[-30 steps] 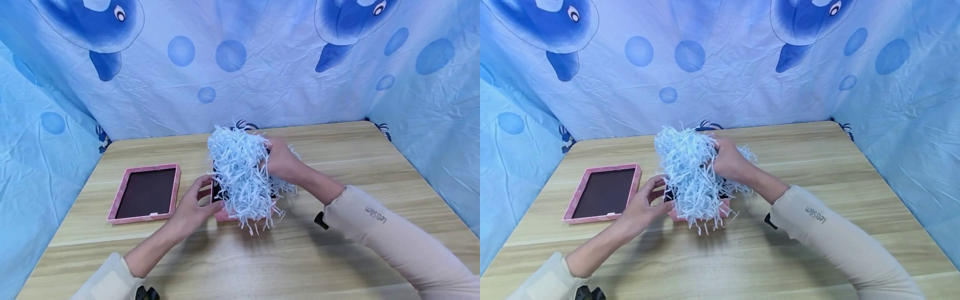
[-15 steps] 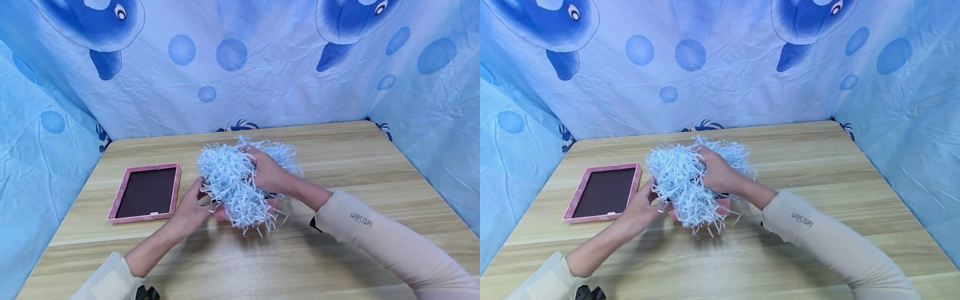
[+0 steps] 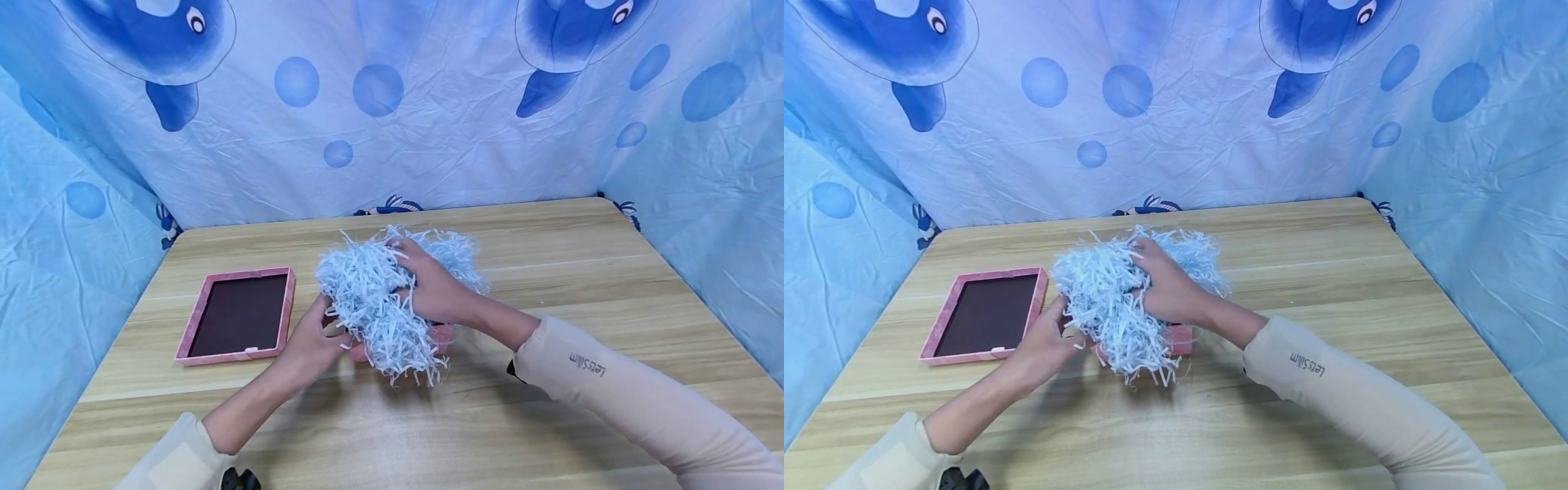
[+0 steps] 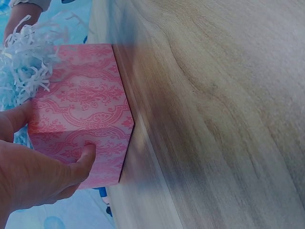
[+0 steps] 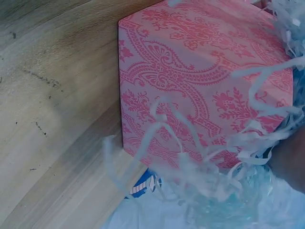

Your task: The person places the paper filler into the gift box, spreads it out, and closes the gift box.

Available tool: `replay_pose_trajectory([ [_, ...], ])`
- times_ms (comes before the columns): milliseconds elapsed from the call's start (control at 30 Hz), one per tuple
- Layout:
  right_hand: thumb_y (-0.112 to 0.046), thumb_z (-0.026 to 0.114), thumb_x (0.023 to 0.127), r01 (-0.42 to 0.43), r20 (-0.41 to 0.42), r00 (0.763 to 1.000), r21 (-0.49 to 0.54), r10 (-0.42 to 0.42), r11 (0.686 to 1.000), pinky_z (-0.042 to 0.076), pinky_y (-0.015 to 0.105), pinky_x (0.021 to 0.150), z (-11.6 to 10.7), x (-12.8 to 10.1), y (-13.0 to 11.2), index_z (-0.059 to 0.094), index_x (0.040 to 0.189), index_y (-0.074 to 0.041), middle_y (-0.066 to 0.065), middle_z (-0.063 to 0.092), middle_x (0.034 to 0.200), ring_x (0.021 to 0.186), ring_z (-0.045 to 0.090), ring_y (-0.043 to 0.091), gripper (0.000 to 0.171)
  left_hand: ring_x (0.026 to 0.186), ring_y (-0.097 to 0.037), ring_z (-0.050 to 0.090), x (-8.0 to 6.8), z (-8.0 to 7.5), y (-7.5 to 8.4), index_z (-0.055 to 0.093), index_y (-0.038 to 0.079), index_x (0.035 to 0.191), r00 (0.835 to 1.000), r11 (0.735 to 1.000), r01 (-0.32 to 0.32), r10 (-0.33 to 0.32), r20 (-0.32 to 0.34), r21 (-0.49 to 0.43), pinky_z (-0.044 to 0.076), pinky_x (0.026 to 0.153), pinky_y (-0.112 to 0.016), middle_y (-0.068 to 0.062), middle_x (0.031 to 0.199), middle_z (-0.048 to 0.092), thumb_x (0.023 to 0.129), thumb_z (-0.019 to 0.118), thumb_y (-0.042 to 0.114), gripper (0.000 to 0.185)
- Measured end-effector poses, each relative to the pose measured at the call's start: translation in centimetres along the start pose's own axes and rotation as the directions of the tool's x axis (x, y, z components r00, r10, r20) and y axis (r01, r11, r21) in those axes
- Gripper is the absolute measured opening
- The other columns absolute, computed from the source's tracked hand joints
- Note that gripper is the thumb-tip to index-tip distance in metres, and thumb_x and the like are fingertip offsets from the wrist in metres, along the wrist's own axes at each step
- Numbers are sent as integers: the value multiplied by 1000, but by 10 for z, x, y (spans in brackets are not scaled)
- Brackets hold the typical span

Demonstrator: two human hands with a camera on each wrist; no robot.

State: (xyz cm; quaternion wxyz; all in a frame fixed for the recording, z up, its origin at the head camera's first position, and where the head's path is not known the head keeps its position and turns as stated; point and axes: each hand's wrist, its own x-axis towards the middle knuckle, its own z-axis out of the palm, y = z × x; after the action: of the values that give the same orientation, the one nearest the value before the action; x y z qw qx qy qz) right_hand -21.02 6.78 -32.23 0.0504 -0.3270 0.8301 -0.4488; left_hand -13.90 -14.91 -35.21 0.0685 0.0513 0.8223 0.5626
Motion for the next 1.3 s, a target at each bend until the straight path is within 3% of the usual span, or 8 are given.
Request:
replay_pose_trajectory([
  [300, 20, 58, 76, 275, -193, 931, -183, -309, 944, 48, 39, 96, 1, -1, 4, 51, 139, -5, 13, 32, 151, 133, 39, 31, 67, 130, -32, 44, -1, 1, 1, 38, 11, 142, 1000, 999, -14, 15, -11, 37, 40, 105, -46, -12, 141, 46, 85, 68, 6, 64],
  [467, 13, 52, 83, 344, -132, 907, -315, -400, 884, 22, 52, 114, 2, -2, 6, 53, 137, -8, 16, 31, 152, 140, 31, 29, 58, 130, -30, 43, -1, 1, 1, 39, 12, 142, 1000, 998, -11, 13, -23, 68, 37, 106, -46, -11, 141, 47, 85, 67, 6, 64],
  [600, 0, 40, 90, 338, -42, 929, -307, -367, 890, 4, 62, 113, 4, -3, 3, 50, 141, -14, 8, 24, 157, 144, 23, 26, 53, 131, -29, 42, 0, 1, 1, 39, 9, 142, 999, 996, -5, 9, -36, 93, 34, 108, -46, -13, 140, 48, 84, 64, 3, 63],
  [700, -30, 31, 102, 299, 26, 951, -316, -307, 900, -1, 65, 111, 4, -4, 0, 45, 145, -18, 3, 17, 160, 145, 19, 27, 46, 131, -30, 42, 0, 0, 0, 40, 6, 141, 999, 993, -14, 18, -38, 114, 33, 109, -47, -15, 140, 48, 84, 64, 2, 61],
  [867, -73, 19, 92, 244, 160, 968, -427, -193, 871, -1, 66, 110, 4, -7, -5, 26, 153, -23, -4, -1, 161, 148, 7, 25, 79, 133, -30, 39, -1, 0, -1, 42, 2, 139, 999, 991, -21, 27, -40, 132, 31, 111, -47, -17, 141, 48, 81, 62, -5, 62],
  [1000, -63, 35, 95, 198, 214, 971, -479, -105, 855, 2, 63, 112, 6, -7, -5, 21, 154, -21, -6, -11, 160, 148, 1, 26, 74, 133, -28, 39, -1, 0, 1, 42, 5, 140, 1000, 995, -2, 5, -30, 96, 31, 111, -46, -14, 142, 47, 81, 61, -3, 63],
  [1133, -25, 52, 100, 166, 234, 971, -494, -54, 854, 5, 54, 116, 6, -4, -4, 27, 151, -13, -2, -11, 159, 147, 1, 28, 58, 132, -27, 41, 0, 0, 1, 42, 8, 140, 1000, 997, -4, 6, -20, 74, 35, 108, -45, -12, 142, 47, 84, 67, 6, 61],
  [1300, 10, 51, 89, 212, 273, 959, -512, -77, 832, 12, 51, 116, 4, 1, 0, 30, 149, -9, 5, -7, 160, 147, 4, 33, 66, 133, -25, 39, -1, -1, 0, 39, 13, 142, 1000, 996, -9, 10, -15, 89, 33, 110, -45, -8, 143, 45, 84, 67, 7, 64],
])
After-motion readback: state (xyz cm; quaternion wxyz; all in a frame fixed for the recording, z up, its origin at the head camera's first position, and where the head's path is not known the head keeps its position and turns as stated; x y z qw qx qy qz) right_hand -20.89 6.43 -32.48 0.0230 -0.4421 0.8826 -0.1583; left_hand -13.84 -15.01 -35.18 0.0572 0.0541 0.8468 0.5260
